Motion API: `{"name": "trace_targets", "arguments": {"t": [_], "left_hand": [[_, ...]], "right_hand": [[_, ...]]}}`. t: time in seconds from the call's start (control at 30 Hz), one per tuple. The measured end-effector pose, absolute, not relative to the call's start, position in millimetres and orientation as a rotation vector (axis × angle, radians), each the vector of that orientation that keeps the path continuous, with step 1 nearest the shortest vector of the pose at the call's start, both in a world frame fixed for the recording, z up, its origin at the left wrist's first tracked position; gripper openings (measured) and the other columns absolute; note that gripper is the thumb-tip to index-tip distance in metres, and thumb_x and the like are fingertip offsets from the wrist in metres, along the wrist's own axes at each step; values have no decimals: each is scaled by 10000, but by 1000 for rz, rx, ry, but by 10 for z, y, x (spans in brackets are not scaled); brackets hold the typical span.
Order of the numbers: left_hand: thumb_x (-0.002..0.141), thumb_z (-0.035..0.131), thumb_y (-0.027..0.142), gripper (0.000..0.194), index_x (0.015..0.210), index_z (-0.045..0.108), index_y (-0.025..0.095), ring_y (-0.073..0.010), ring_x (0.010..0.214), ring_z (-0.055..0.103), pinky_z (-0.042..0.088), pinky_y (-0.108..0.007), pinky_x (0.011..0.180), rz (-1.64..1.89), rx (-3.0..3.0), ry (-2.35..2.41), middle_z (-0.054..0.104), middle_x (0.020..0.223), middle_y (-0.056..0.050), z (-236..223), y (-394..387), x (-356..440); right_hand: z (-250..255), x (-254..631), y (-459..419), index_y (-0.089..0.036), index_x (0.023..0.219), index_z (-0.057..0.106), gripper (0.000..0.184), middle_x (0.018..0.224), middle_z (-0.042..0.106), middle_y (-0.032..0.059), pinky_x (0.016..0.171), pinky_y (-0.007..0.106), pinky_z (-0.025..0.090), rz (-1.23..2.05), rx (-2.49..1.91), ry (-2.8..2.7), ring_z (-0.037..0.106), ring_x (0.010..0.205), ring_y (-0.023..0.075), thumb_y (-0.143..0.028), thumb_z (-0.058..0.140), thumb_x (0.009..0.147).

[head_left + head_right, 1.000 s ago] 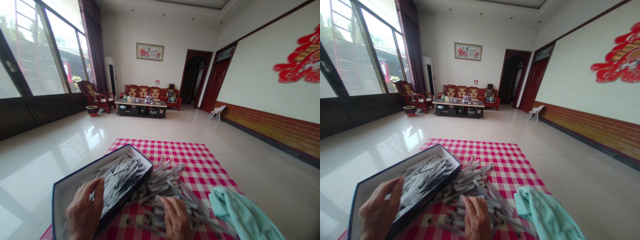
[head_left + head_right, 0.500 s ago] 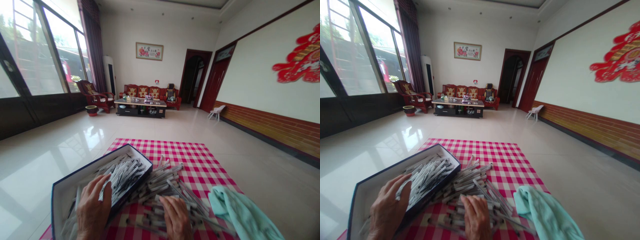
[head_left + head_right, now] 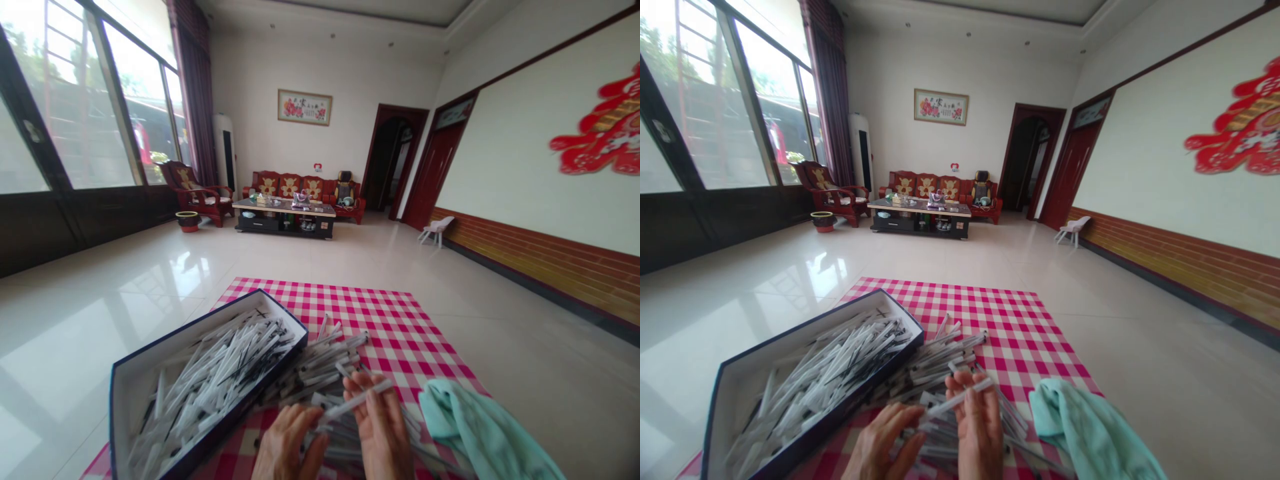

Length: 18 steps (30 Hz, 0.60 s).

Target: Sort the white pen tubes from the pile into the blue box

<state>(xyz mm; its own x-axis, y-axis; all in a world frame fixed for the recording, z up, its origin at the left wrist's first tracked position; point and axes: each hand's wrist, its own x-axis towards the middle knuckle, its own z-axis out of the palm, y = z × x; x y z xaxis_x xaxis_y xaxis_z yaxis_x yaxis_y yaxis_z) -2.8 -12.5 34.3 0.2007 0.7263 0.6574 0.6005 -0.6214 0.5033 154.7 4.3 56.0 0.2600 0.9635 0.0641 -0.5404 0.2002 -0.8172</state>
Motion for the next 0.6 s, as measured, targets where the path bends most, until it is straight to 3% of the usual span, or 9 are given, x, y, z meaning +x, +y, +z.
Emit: {"name": "trace_targets", "arguments": {"t": [0.2, 0.33, 0.5, 0.6], "left_hand": [[888, 484, 198, 130, 992, 562, 199, -155, 642, 578, 489, -243, 579, 1448, 2399, 1297, 616, 734, -30, 285, -104, -16], [893, 458, 177, 106, 920, 559, 197, -162, 629, 564, 484, -261, 569, 1348, 2482, 1274, 604, 717, -26, 322, -80, -80], [887, 465, 173, 257, 1137, 516, 147, -180, 674, 588, 506, -285, 606, 1395, 2618, 1310, 641, 803, -67, 297, -71, -94], [880, 472, 136, 216, 1078, 549, 171, -171, 683, 589, 501, -266, 600, 1435, 2633, 1277, 639, 805, -60, 299, -84, -78]], "right_hand": [[479, 1473, 70, -247, 917, 643, 346, 898, 734, 24, 738, 329, 546, 1376, -683, -416, 690, 860, 217, -355, 803, 631], [330, 1414, 51, -212, 855, 671, 280, 779, 712, 14, 589, 247, 510, 1435, -811, -558, 653, 693, 167, -364, 791, 653], [182, 1371, 52, -183, 734, 658, 247, 549, 608, -29, 498, 213, 426, 1517, -846, -674, 534, 502, 106, -399, 765, 682], [133, 1355, 54, -173, 643, 620, 287, 511, 588, -27, 470, 211, 396, 1514, -894, -648, 512, 468, 103, -425, 745, 695]]}}
